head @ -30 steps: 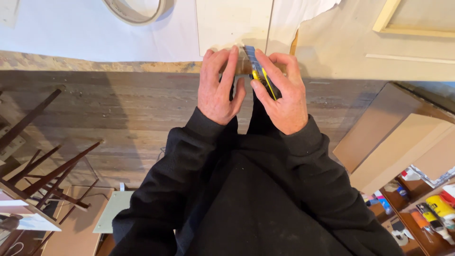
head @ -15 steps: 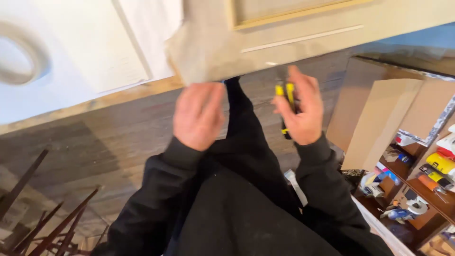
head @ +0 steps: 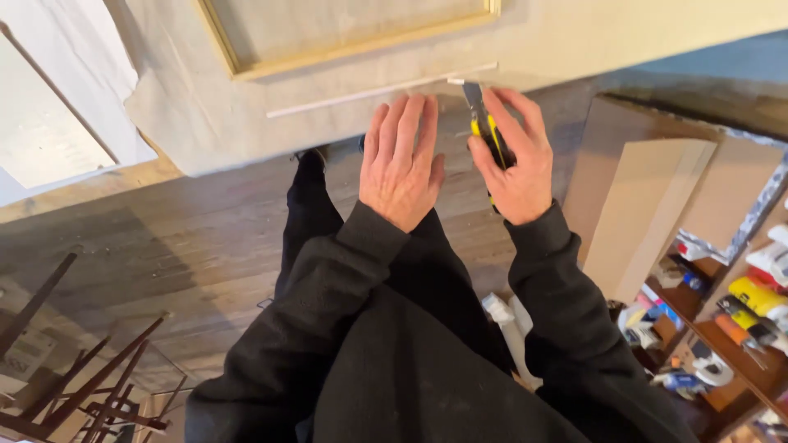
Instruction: Cutting and preparing white spacers or foam strips to be used inside a wooden picture frame.
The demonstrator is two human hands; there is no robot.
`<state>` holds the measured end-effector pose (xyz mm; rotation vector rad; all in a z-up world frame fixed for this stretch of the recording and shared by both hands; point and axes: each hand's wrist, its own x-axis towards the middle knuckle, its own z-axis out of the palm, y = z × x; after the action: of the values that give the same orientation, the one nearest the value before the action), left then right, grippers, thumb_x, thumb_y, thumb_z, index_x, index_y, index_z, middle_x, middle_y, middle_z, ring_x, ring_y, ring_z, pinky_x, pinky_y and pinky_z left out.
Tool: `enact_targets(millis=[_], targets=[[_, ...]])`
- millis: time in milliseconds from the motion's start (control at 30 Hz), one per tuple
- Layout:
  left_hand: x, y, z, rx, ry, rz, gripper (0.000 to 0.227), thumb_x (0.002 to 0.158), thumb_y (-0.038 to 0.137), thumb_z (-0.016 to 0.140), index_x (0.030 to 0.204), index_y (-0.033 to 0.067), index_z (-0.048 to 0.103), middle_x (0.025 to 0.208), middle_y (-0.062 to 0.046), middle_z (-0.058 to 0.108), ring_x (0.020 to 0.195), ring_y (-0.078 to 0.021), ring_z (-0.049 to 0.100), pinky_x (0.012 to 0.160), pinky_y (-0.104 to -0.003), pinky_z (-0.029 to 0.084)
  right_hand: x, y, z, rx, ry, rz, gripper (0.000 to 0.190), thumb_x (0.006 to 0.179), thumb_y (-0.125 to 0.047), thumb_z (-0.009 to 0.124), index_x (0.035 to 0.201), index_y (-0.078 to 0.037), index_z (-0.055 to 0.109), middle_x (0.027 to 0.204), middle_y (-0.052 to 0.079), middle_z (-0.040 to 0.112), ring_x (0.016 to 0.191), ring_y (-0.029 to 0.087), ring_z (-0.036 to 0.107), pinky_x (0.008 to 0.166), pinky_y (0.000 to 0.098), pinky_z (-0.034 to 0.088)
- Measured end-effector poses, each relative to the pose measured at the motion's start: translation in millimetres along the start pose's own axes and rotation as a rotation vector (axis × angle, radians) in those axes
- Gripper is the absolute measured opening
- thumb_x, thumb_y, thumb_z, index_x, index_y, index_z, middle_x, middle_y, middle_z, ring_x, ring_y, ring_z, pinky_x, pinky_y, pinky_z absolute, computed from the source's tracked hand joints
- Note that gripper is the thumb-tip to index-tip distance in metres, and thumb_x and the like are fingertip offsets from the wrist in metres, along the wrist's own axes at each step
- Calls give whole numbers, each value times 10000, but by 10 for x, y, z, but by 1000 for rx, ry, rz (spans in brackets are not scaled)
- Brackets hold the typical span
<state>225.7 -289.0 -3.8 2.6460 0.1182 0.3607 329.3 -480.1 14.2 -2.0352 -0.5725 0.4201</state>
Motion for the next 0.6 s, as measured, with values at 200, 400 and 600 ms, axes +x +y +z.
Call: enact_targets(millis=[200, 400, 600], targets=[[105, 64, 151, 75, -40, -53, 673, 833, 148, 863, 1441, -31, 638, 1444, -217, 588, 1364, -372, 595, 1221, -561, 444, 167, 44, 26, -19, -54, -56, 462, 1096, -46, 725, 1529, 38, 588, 1408, 203, 517, 1193, 397, 689, 858, 493, 634], [167, 52, 210, 150, -68, -106, 801, 767, 163, 948, 1469, -38, 619, 1495, -224, 561, 1418, -370, 565, 1257, -576, 406, 313, 42, 117, -42, -105, -126, 460, 1104, -90, 746, 1534, 3, 612, 1448, 182, 535, 1314, 387, 665, 953, 512, 626], [162, 41, 270, 144, -71, -119, 825, 737, 160, 969, 1465, -21, 626, 1467, -210, 572, 1410, -359, 561, 1259, -615, 393, 329, 37, 105, -14, -130, -85, 438, 1110, -87, 738, 1528, -21, 622, 1451, 168, 548, 1351, 340, 629, 1017, 476, 601]])
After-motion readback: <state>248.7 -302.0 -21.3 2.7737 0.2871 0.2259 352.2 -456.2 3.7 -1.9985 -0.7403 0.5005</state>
